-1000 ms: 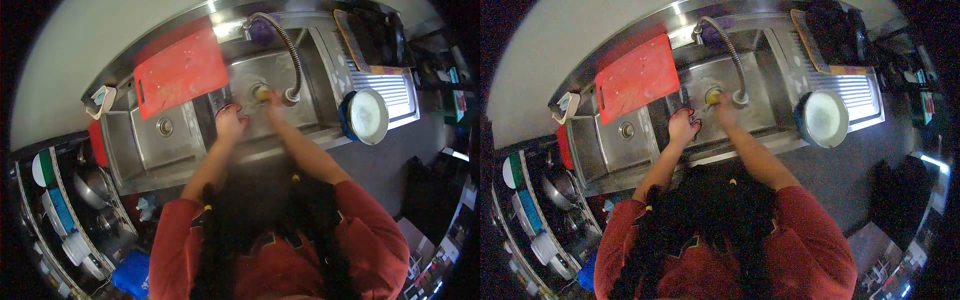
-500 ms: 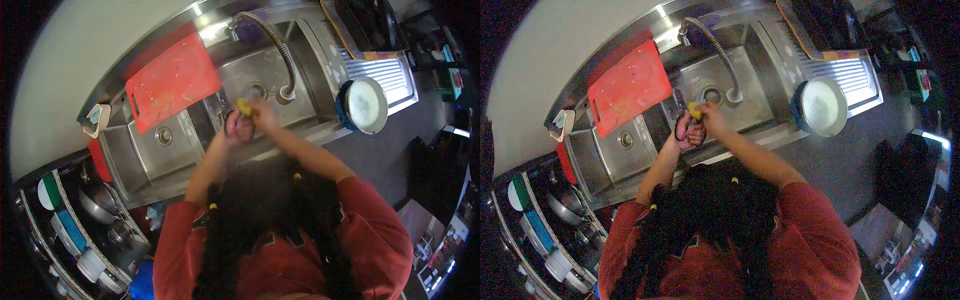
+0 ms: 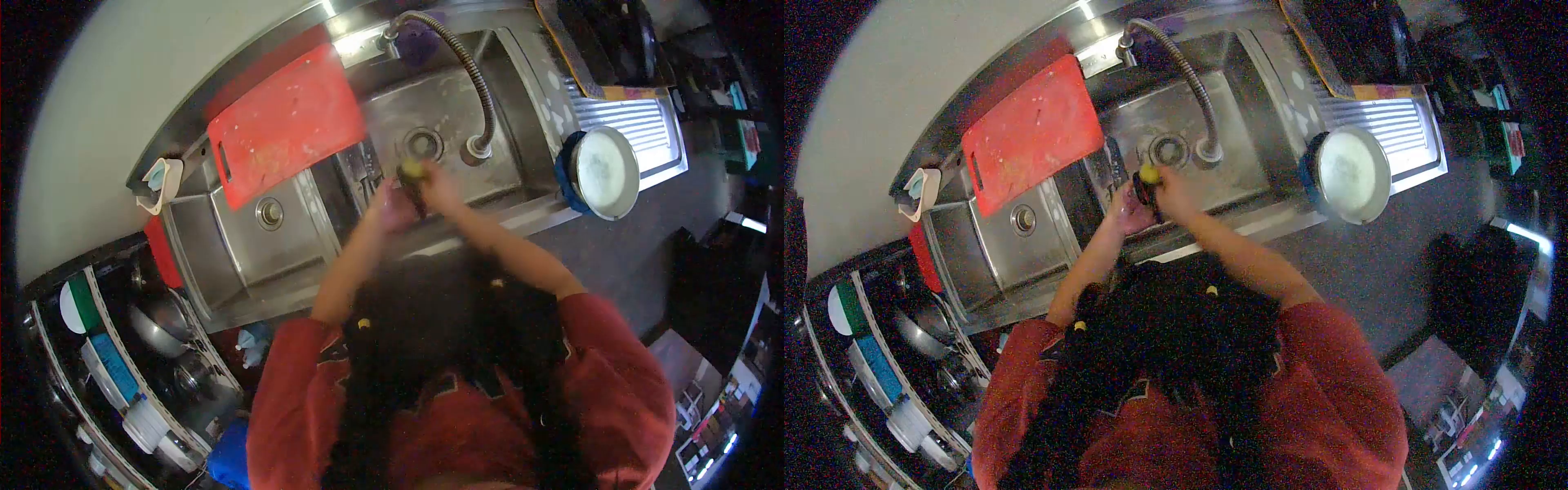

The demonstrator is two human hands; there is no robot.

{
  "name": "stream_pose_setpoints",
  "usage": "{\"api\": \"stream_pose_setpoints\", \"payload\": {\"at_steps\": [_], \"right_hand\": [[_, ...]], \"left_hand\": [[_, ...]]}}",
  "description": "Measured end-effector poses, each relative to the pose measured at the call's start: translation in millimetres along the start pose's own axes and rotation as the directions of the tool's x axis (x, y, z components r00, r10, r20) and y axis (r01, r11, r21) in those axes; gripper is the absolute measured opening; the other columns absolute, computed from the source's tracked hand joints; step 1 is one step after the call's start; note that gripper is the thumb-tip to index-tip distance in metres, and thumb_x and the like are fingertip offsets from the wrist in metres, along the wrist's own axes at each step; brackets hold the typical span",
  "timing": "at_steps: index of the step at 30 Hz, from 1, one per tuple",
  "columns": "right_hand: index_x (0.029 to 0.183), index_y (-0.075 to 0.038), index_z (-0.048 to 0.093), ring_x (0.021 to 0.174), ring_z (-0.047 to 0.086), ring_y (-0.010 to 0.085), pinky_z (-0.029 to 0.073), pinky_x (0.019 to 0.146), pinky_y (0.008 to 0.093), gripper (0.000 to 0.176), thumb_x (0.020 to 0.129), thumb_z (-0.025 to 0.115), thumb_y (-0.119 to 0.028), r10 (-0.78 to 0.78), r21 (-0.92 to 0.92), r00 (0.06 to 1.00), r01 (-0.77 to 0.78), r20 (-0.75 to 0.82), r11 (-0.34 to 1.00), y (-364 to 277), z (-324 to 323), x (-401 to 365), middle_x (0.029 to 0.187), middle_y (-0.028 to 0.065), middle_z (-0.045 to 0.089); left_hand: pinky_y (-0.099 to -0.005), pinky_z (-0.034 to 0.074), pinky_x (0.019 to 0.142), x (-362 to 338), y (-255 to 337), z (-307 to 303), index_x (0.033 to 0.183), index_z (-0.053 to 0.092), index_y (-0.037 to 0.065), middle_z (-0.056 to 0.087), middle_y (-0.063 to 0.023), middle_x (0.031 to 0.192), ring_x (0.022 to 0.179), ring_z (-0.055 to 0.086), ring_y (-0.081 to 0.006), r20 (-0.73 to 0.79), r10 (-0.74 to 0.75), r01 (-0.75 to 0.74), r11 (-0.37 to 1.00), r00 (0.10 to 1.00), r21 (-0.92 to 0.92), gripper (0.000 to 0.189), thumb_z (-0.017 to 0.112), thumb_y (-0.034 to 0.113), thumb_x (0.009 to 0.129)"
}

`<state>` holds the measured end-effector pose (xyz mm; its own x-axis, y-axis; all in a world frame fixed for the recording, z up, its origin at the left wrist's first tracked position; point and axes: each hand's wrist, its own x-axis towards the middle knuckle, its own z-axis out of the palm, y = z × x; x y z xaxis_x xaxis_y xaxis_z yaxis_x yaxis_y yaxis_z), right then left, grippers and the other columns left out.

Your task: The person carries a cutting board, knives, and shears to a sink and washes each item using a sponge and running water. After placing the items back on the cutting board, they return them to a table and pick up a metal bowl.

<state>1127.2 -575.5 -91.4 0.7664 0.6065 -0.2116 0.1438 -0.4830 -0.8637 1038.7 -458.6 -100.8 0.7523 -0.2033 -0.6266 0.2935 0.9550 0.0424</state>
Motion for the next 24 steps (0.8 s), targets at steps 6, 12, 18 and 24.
{"api": "stream_pose_setpoints", "payload": {"at_steps": [6,12,18,24], "right_hand": [[0.099,-0.003,0.060,0.091,0.059,0.0383,0.044,0.080,0.0505,0.022,0.080,0.052,-0.010,-0.393,-0.129,0.913,0.405,0.107,0.905,-15,19,-18,0.093,0.0206,0.063],[0.100,-0.003,0.060,0.095,0.057,0.0392,0.044,0.084,0.0494,0.022,0.082,0.051,-0.011,-0.209,-0.137,0.936,0.255,0.285,0.957,-2,20,-17,0.096,0.0211,0.062],[0.104,-0.002,0.058,0.086,0.062,0.0363,0.049,0.077,0.0426,0.030,0.085,0.054,-0.025,0.025,-0.293,0.998,-0.007,0.059,0.956,90,5,4,0.092,0.0182,0.064],[0.109,0.001,0.055,0.092,0.062,0.0304,0.047,0.082,0.0405,0.036,0.080,0.062,-0.019,0.408,0.017,0.912,-0.409,0.047,0.912,70,-43,7,0.094,0.0131,0.064]], "left_hand": [[-0.0455,0.046,0.090,2,11,-5,0.110,0.058,0.005,0.059,-0.0162,0.113,0.100,0.058,-0.0342,-0.123,0.146,-0.170,0.960,0.982,-0.221,0.045,0.045,0.041,0.087],[-0.0442,0.052,0.077,81,20,-122,0.095,0.064,0.009,0.067,-0.0115,0.091,0.083,0.064,-0.0257,-0.108,0.064,-0.048,0.989,0.992,0.139,0.020,0.064,0.021,0.079],[-0.0438,0.052,0.068,55,38,-149,0.093,0.065,0.003,0.068,-0.0176,0.087,0.079,0.066,-0.0321,-0.414,0.795,0.476,0.182,0.443,0.860,0.024,0.059,0.021,0.080],[-0.0450,0.050,0.078,19,45,-143,0.096,0.064,-0.002,0.065,-0.0243,0.095,0.092,0.063,-0.0373,-0.229,0.855,0.399,0.029,0.466,0.916,0.040,0.056,0.035,0.082]]}}
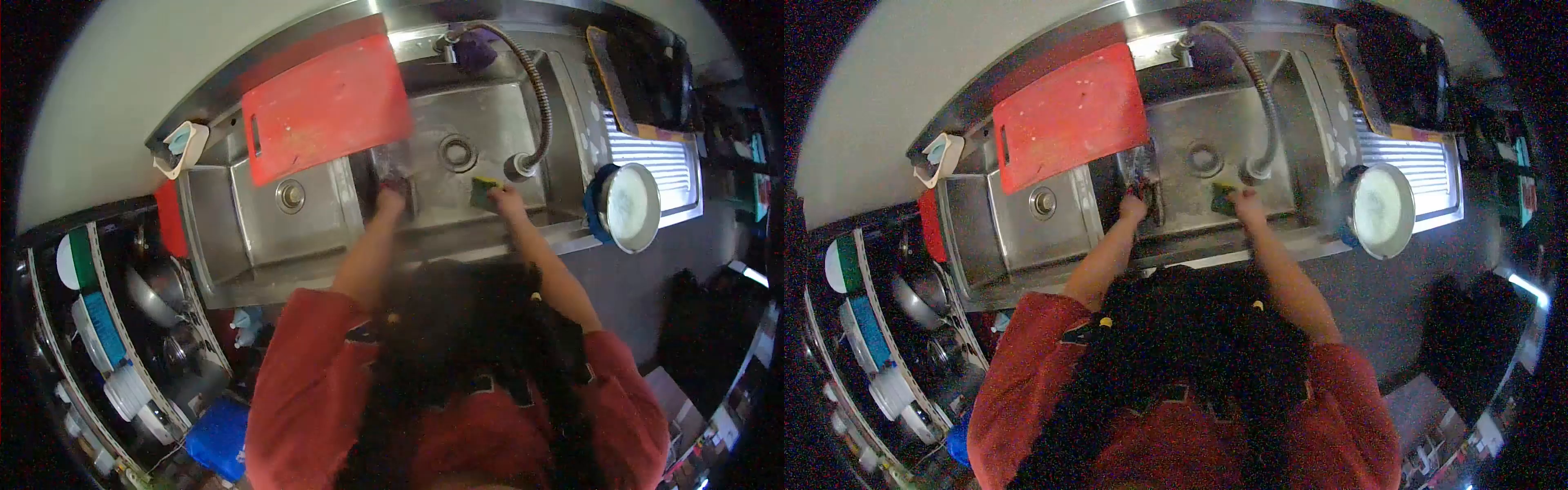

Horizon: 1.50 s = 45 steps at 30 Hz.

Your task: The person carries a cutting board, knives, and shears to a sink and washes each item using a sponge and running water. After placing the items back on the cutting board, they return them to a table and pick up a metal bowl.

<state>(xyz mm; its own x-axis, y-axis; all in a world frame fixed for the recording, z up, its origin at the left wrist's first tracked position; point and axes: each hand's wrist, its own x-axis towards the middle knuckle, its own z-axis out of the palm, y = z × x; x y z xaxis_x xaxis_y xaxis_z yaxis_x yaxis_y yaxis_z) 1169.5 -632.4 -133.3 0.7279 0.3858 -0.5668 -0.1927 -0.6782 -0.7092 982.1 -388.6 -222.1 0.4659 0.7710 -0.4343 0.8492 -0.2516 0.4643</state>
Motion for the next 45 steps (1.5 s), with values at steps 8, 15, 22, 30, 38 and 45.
{"api": "stream_pose_setpoints", "payload": {"at_steps": [8,15,22,30,38,45], "right_hand": [[0.119,-0.002,0.050,0.103,0.058,0.0306,0.047,0.091,0.0411,0.038,0.084,0.057,-0.014,0.009,0.866,0.904,-0.413,0.428,0.282,8,-21,21,0.112,0.0163,0.058],[0.128,-0.001,0.044,0.106,0.057,0.0331,0.045,0.095,0.0451,0.043,0.088,0.056,-0.013,-0.132,0.908,0.921,-0.322,0.366,0.268,-10,-14,22,0.120,0.0169,0.054],[0.127,-0.005,0.046,0.107,0.057,0.0291,0.046,0.094,0.0440,0.037,0.092,0.054,-0.013,-0.024,0.874,0.902,-0.411,0.431,0.260,7,-4,26,0.118,0.0148,0.056],[0.121,-0.012,0.054,0.105,0.058,0.0272,0.048,0.089,0.0478,0.037,0.087,0.060,-0.025,-0.003,0.876,0.923,-0.365,0.385,0.315,-53,6,19,0.113,0.0079,0.061],[0.113,-0.009,0.054,0.094,0.062,0.0314,0.045,0.088,0.0538,0.039,0.085,0.054,-0.036,-0.021,0.769,0.793,-0.597,0.609,-0.230,-64,88,66,0.106,0.0101,0.063],[0.110,-0.006,0.059,0.103,0.057,0.0266,0.044,0.091,0.0446,0.045,0.079,0.064,-0.037,-0.518,0.069,0.854,0.520,-0.047,0.851,34,34,70,0.111,0.0091,0.061]], "left_hand": [[-0.0425,0.052,0.072,-26,66,-59,0.094,0.065,-0.001,0.067,-0.0202,0.089,0.081,0.065,-0.0366,0.098,0.152,-0.164,0.976,0.984,0.140,0.039,0.054,0.035,0.086],[-0.0386,0.050,0.063,13,55,-229,0.090,0.065,-0.001,0.064,-0.0175,0.073,0.071,0.066,-0.0248,-0.057,0.080,-0.085,0.994,0.995,-0.074,0.024,0.054,0.014,0.075],[-0.0375,0.049,0.074,130,-64,-339,0.104,0.060,-0.005,0.067,-0.0125,0.092,0.084,0.064,-0.0259,-0.343,-0.233,0.016,0.847,0.910,-0.532,0.036,0.063,0.021,0.079],[-0.0293,0.046,0.074,85,-57,-335,0.105,0.058,0.006,0.061,-0.0009,0.096,0.081,0.057,-0.0122,0.091,-0.028,0.089,0.604,0.995,-0.792,0.028,0.059,0.029,0.091],[-0.0252,0.046,0.064,-64,33,-294,0.108,0.051,0.006,0.060,-0.0015,0.093,0.074,0.056,-0.0101,-0.128,0.149,-0.188,0.525,0.981,-0.830,0.018,0.055,0.014,0.093],[-0.0273,0.049,0.058,-116,90,-255,0.100,0.048,0.006,0.058,-0.0071,0.084,0.065,0.058,-0.0139,-0.008,0.254,-0.178,0.653,0.967,-0.736,0.015,0.056,0.003,0.088]]}}
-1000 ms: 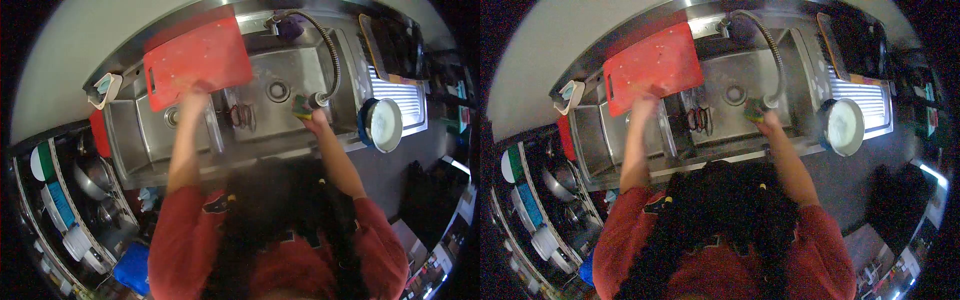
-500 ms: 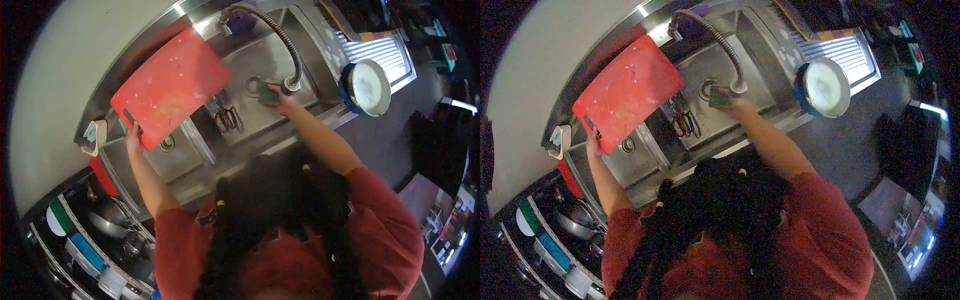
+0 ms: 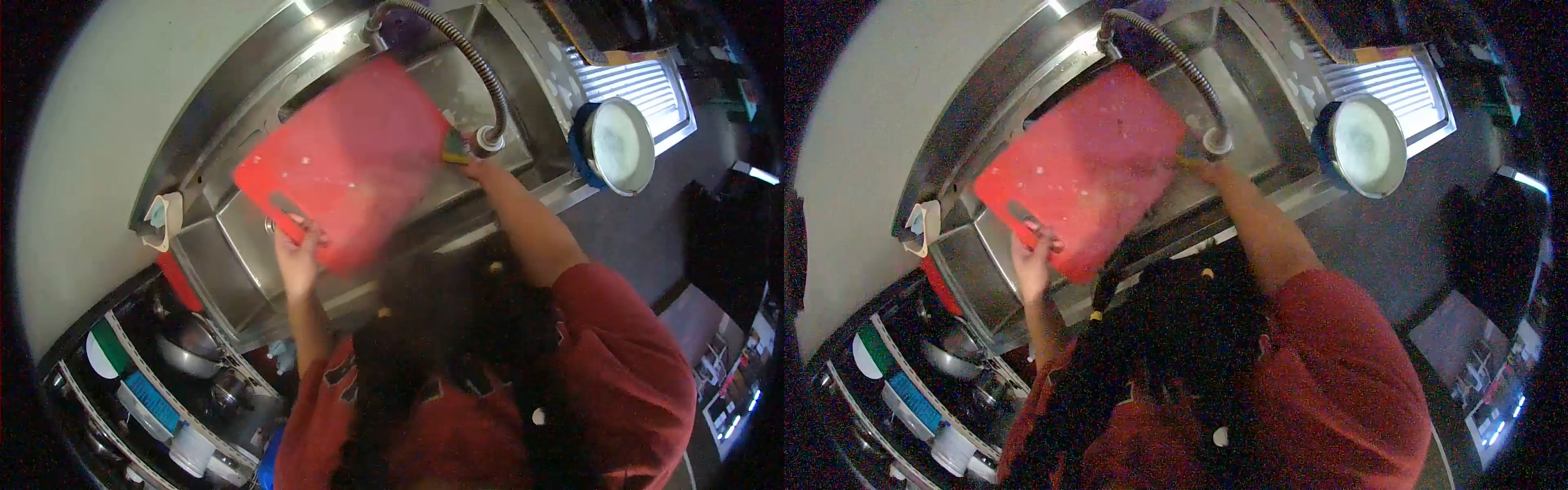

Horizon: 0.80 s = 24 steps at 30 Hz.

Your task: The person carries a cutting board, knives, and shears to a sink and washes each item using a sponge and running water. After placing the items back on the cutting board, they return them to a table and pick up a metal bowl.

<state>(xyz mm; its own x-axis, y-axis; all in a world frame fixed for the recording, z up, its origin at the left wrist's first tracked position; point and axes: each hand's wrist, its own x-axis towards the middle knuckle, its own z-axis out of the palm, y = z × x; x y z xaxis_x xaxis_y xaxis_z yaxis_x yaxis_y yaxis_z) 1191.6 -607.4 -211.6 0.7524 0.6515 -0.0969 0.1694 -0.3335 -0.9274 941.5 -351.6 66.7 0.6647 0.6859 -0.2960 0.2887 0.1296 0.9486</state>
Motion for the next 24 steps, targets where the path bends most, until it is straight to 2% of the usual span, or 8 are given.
{"api": "stream_pose_setpoints", "payload": {"at_steps": [4,7,11,12,15,16,18,24], "right_hand": [[0.108,-0.003,0.060,0.092,0.061,0.0250,0.048,0.081,0.0418,0.043,0.080,0.066,-0.035,-0.010,0.077,1.000,0.011,-0.001,0.997,-47,-48,-7,0.102,0.0088,0.064],[0.108,-0.002,0.060,0.088,0.063,0.0245,0.049,0.077,0.0406,0.043,0.080,0.066,-0.034,0.290,0.368,0.957,-0.266,-0.011,0.891,-62,-54,-15,0.098,0.0088,0.064],[0.108,-0.001,0.059,0.082,0.064,0.0238,0.051,0.071,0.0391,0.042,0.081,0.066,-0.033,0.706,0.668,0.708,-0.518,-0.014,0.534,-94,-81,-3,0.094,0.0088,0.065],[0.108,-0.001,0.059,0.082,0.064,0.0238,0.051,0.071,0.0391,0.042,0.081,0.066,-0.033,0.703,0.662,0.711,-0.523,-0.008,0.536,-68,-87,5,0.094,0.0088,0.065],[0.106,0.002,0.059,0.072,0.065,0.0233,0.052,0.062,0.0369,0.036,0.085,0.064,-0.027,0.421,0.484,0.907,-0.366,-0.005,0.795,-11,-108,30,0.087,0.0113,0.066],[0.105,0.002,0.060,0.071,0.065,0.0235,0.052,0.062,0.0376,0.033,0.085,0.063,-0.024,0.449,0.493,0.879,-0.465,0.158,0.736,-48,-112,34,0.087,0.0122,0.066],[0.103,0.001,0.060,0.067,0.065,0.0247,0.053,0.061,0.0397,0.027,0.086,0.062,-0.019,0.415,0.557,0.842,-0.540,0.345,0.631,-52,-101,40,0.084,0.0141,0.066],[0.103,-0.004,0.059,0.080,0.064,0.0238,0.053,0.073,0.0395,0.024,0.088,0.057,-0.024,0.341,0.772,0.768,-0.616,0.542,0.158,-108,1,2,0.090,0.0112,0.065]], "left_hand": [[-0.0308,0.052,0.061,-1,-22,35,0.098,0.046,0.006,0.058,-0.0077,0.090,0.072,0.060,-0.0174,0.043,0.017,-0.012,0.993,0.999,-0.116,0.018,0.054,-0.004,0.085],[-0.0307,0.053,0.062,22,-54,48,0.101,0.047,0.004,0.059,-0.0083,0.090,0.073,0.061,-0.0183,0.022,-0.033,0.036,0.989,0.999,-0.146,0.021,0.052,-0.006,0.083],[-0.0288,0.051,0.064,41,-68,65,0.102,0.050,0.001,0.060,-0.0079,0.086,0.076,0.062,-0.0171,0.081,-0.041,0.040,0.999,0.996,0.016,0.022,0.052,-0.005,0.081],[-0.0288,0.051,0.064,47,-66,66,0.102,0.050,0.001,0.060,-0.0079,0.086,0.076,0.062,-0.0171,0.070,-0.042,0.042,0.999,0.997,0.012,0.022,0.052,-0.005,0.081],[-0.0398,0.050,0.075,62,-49,65,0.105,0.051,-0.003,0.060,-0.0167,0.098,0.086,0.061,-0.0308,-0.041,0.034,0.001,0.759,0.999,0.652,0.043,0.066,0.010,0.067],[-0.0398,0.050,0.075,64,-50,61,0.105,0.051,-0.003,0.060,-0.0167,0.098,0.086,0.061,-0.0308,-0.045,0.035,0.003,0.761,0.998,0.649,0.043,0.066,0.010,0.067],[-0.0493,0.041,0.092,69,-53,59,0.104,0.054,-0.004,0.050,-0.0203,0.118,0.108,0.049,-0.0371,0.018,0.273,-0.093,0.267,0.962,0.959,0.051,0.071,0.020,0.062],[-0.0568,0.026,0.103,63,-72,53,0.105,0.055,-0.006,0.036,-0.0228,0.133,0.125,0.034,-0.0397,0.016,0.332,-0.065,0.138,0.943,0.988,0.056,0.071,0.023,0.060]]}}
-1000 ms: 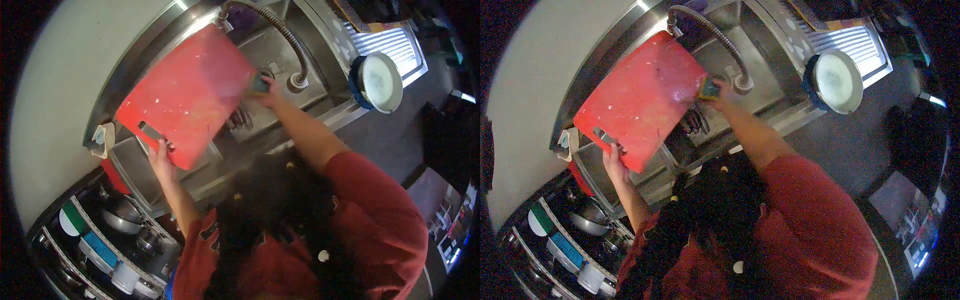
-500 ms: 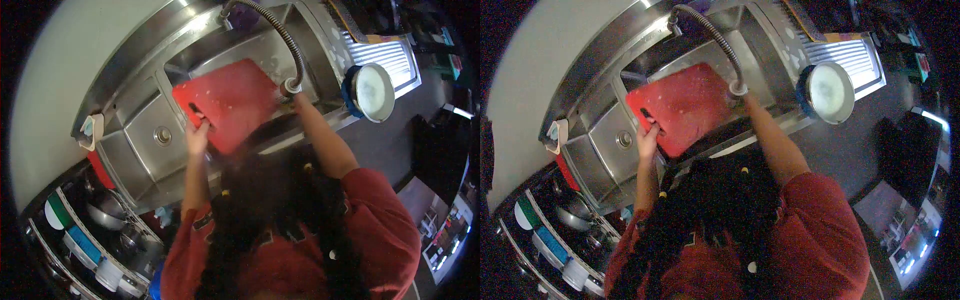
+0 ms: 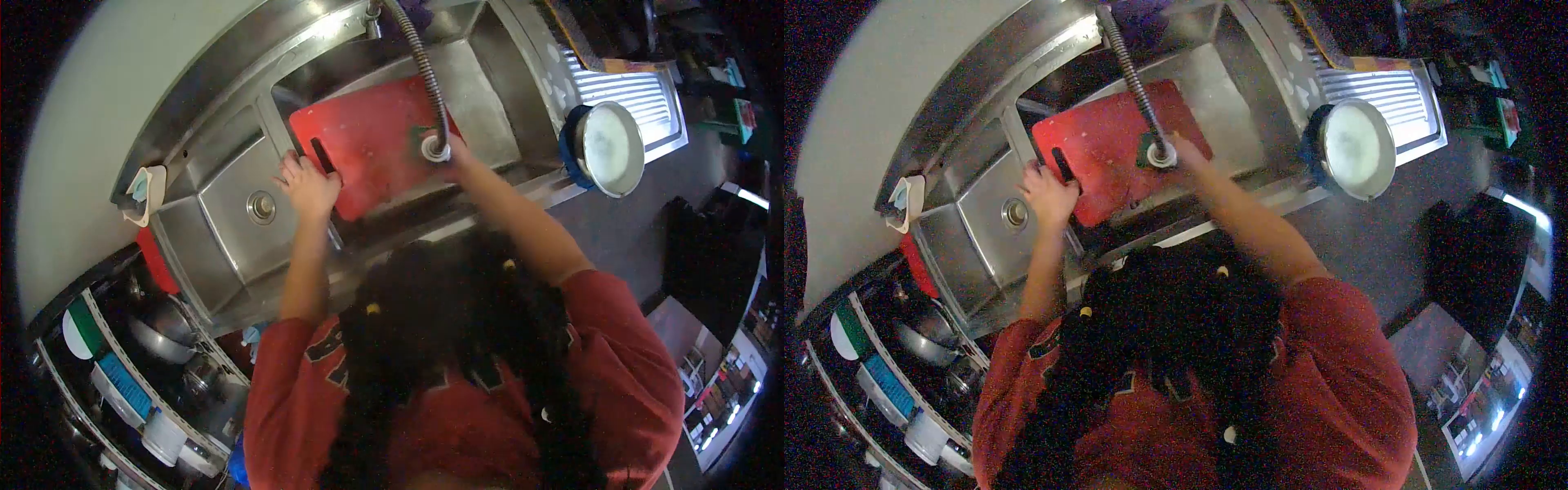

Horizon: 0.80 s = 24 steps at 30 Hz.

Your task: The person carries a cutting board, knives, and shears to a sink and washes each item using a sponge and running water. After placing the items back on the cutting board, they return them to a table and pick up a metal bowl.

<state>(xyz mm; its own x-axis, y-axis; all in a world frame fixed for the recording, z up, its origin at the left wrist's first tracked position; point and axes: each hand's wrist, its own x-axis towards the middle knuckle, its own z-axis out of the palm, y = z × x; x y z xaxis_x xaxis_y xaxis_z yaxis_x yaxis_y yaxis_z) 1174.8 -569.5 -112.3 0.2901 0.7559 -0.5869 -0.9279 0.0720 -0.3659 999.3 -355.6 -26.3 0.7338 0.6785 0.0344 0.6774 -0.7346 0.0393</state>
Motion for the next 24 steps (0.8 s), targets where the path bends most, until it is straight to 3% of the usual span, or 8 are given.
{"api": "stream_pose_setpoints", "payload": {"at_steps": [2,3,4,7,13,15,17,24], "right_hand": [[0.101,-0.005,0.058,0.089,0.063,0.0203,0.052,0.076,0.0377,0.024,0.088,0.057,-0.025,-0.063,0.159,0.997,0.056,0.041,0.986,53,-4,23,0.095,0.0073,0.064],[0.103,-0.005,0.057,0.092,0.062,0.0234,0.050,0.078,0.0394,0.026,0.083,0.061,-0.021,-0.391,-0.391,0.915,0.327,-0.095,0.860,80,0,33,0.097,0.0095,0.063],[0.105,-0.005,0.055,0.096,0.060,0.0264,0.049,0.080,0.0412,0.031,0.079,0.065,-0.017,-0.690,-0.832,0.723,0.366,-0.028,0.417,102,7,39,0.100,0.0116,0.062],[0.109,-0.005,0.052,0.097,0.057,0.0326,0.046,0.084,0.0440,0.044,0.070,0.068,-0.012,-0.720,-0.979,0.665,0.111,0.200,-0.171,108,85,6,0.100,0.0152,0.058],[0.106,-0.005,0.054,0.103,0.054,0.0371,0.042,0.090,0.0480,0.033,0.075,0.060,-0.014,-0.271,-0.918,0.883,0.331,0.383,-0.218,119,103,12,0.106,0.0184,0.057],[0.104,-0.006,0.059,0.100,0.057,0.0361,0.045,0.089,0.0472,0.026,0.082,0.053,-0.017,-0.385,-0.842,0.751,0.442,0.536,-0.309,112,35,40,0.109,0.0197,0.059],[0.097,-0.010,0.062,0.088,0.060,0.0322,0.048,0.076,0.0424,0.020,0.080,0.053,-0.009,-0.292,-0.936,0.950,-0.004,0.106,-0.352,67,14,44,0.095,0.0159,0.062],[0.084,-0.005,0.066,0.080,0.063,0.0333,0.051,0.074,0.0441,0.016,0.080,0.053,-0.011,-0.341,-0.893,0.919,0.028,0.200,-0.449,105,15,52,0.087,0.0179,0.064]], "left_hand": [[-0.0564,0.026,0.103,-6,-6,13,0.110,0.052,-0.005,0.032,-0.0239,0.136,0.126,0.032,-0.0408,-0.054,0.004,-0.007,0.998,0.999,-0.055,0.061,0.071,0.022,0.060],[-0.0560,0.026,0.103,-8,-8,18,0.116,0.049,-0.004,0.029,-0.0251,0.138,0.127,0.031,-0.0419,-0.111,0.008,-0.021,0.993,0.994,-0.117,0.065,0.070,0.021,0.059],[-0.0560,0.026,0.103,-8,-7,16,0.116,0.049,-0.004,0.029,-0.0251,0.138,0.127,0.031,-0.0419,-0.103,0.014,-0.025,0.993,0.995,-0.111,0.065,0.070,0.021,0.059],[-0.0555,0.026,0.103,-8,-6,10,0.132,0.038,0.004,0.021,-0.0261,0.144,0.129,0.029,-0.0447,-0.116,0.041,-0.057,0.989,0.992,-0.139,0.080,0.068,0.019,0.060],[-0.0548,0.031,0.101,-5,-7,2,0.143,0.028,0.016,0.017,-0.0265,0.146,0.129,0.027,-0.0487,-0.137,0.007,-0.050,0.947,0.991,-0.317,0.097,0.069,0.013,0.056],[-0.0560,0.032,0.100,-6,-5,0,0.142,0.030,0.015,0.018,-0.0271,0.146,0.129,0.027,-0.0501,-0.061,0.087,-0.093,0.991,0.994,-0.100,0.095,0.069,0.011,0.055],[-0.0569,0.032,0.100,-6,-8,1,0.141,0.031,0.014,0.019,-0.0271,0.146,0.128,0.027,-0.0507,-0.035,0.070,-0.074,0.985,0.997,-0.158,0.093,0.068,0.011,0.056],[-0.0502,0.031,0.104,3,-20,15,0.138,0.031,0.001,0.021,-0.0316,0.143,0.129,0.029,-0.0486,-0.150,-0.012,-0.038,0.946,0.989,-0.321,0.090,0.071,0.013,0.058]]}}
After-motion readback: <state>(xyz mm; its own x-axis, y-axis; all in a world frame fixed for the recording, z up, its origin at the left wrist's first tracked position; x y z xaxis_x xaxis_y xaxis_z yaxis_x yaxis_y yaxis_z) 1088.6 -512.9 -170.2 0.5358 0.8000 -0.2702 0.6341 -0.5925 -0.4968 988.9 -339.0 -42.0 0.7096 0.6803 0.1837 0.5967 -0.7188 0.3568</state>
